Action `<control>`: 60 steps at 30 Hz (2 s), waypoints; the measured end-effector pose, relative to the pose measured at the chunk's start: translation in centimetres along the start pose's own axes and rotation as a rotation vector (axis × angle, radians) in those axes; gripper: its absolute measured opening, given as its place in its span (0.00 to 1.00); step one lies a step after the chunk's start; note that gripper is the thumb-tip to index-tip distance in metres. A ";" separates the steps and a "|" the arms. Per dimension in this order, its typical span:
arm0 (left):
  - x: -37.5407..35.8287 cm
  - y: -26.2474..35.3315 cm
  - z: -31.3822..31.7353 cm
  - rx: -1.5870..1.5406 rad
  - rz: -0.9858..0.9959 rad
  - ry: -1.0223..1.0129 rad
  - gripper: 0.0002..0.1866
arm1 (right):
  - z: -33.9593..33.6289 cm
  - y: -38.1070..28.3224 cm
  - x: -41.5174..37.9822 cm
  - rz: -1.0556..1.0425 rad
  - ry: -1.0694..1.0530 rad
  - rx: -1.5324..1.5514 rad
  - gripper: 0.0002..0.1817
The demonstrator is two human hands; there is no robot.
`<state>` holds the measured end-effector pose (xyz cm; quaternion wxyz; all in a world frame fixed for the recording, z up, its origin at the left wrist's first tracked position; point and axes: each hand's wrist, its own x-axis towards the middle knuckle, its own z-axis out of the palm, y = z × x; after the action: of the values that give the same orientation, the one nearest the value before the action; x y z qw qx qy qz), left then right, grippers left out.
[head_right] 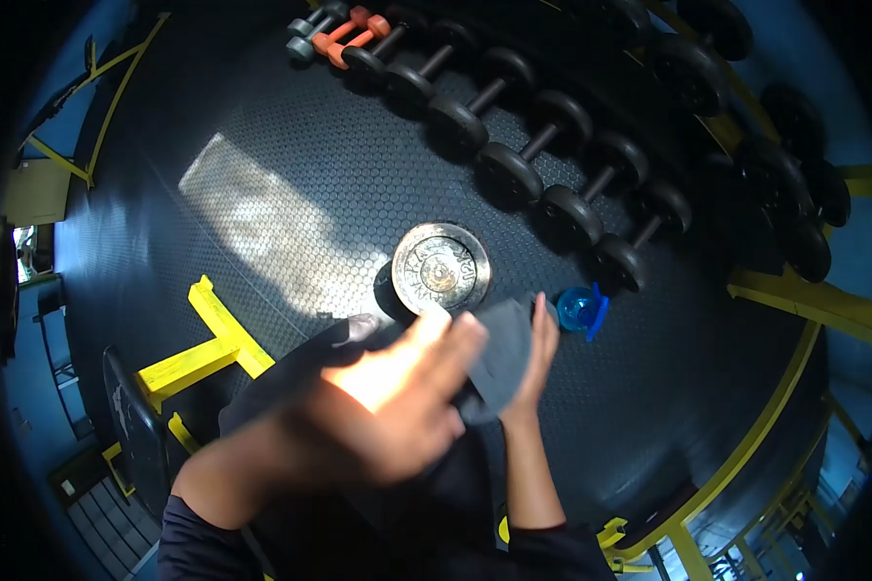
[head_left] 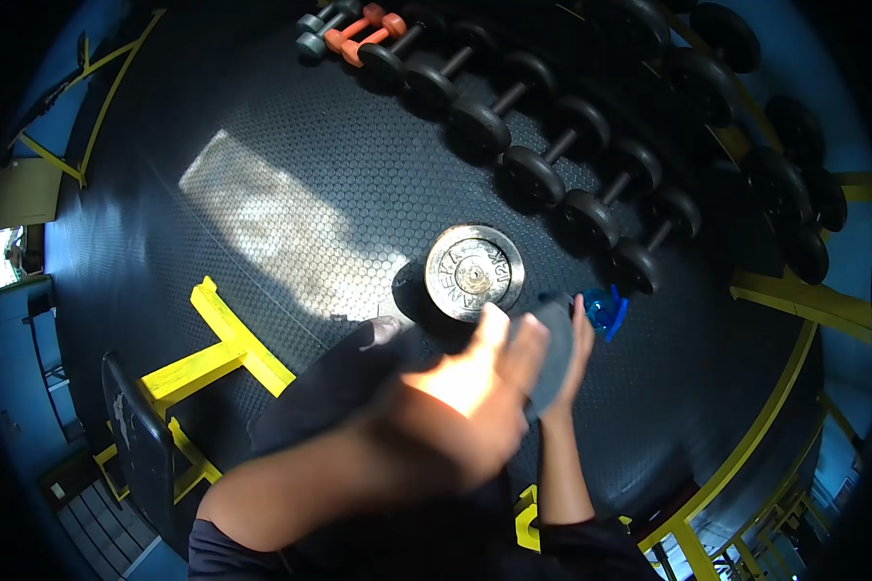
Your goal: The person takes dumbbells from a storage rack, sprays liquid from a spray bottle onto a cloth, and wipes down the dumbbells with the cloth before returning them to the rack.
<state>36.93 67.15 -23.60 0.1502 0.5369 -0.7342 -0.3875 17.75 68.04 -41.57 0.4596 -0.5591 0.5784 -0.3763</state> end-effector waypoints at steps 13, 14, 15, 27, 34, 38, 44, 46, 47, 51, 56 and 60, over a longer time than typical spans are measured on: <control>3.6 -20.2 6.1 -0.181 -0.676 -0.334 0.40 | 11.7 -2.2 5.3 -0.352 -0.207 -0.758 0.26; 3.1 -18.1 5.3 -0.220 -0.751 -0.125 0.38 | 11.9 -2.5 5.5 -0.431 -0.305 -0.714 0.22; 3.5 -16.6 3.6 -0.216 -0.750 -0.127 0.38 | 11.9 -1.9 5.2 -0.429 -0.302 -0.711 0.22; 5.6 -18.9 4.3 -0.342 -0.969 -0.227 0.46 | 4.7 1.6 -0.6 -0.525 -0.564 -0.787 0.25; 4.8 -21.5 1.9 -0.595 -0.993 0.232 0.58 | 13.8 0.9 8.8 -0.905 -0.324 -0.678 0.23; 5.3 -17.7 0.5 -0.787 -0.854 0.057 0.32 | 11.7 -2.0 11.9 -0.456 -0.455 -0.793 0.22; 5.9 -17.9 3.2 -0.479 -0.721 0.019 0.39 | 8.2 1.1 6.1 -0.021 0.007 -0.585 0.34; 7.0 -15.1 1.0 -0.500 -0.869 -0.023 0.41 | 7.7 2.5 2.5 0.115 0.044 -0.481 0.33; 6.5 -15.5 0.8 -0.494 -0.863 -0.021 0.41 | 7.8 3.0 1.9 0.252 0.082 -0.370 0.33; 3.8 -17.0 -0.1 -1.029 0.048 0.270 0.44 | 6.6 2.7 8.0 0.247 -0.095 -0.223 0.32; 6.5 -16.0 -1.8 -0.436 -0.643 0.461 0.33 | 11.9 -3.6 14.8 0.093 -0.452 -0.771 0.31; 6.5 -16.5 -1.2 -0.338 -0.616 0.531 0.31 | 14.8 -2.2 10.8 -0.522 -0.287 -0.812 0.13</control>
<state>46.31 58.76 -36.18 0.2967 0.7797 -0.4020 -0.3773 32.99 58.27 -45.02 0.1703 -0.8650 0.4499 -0.1427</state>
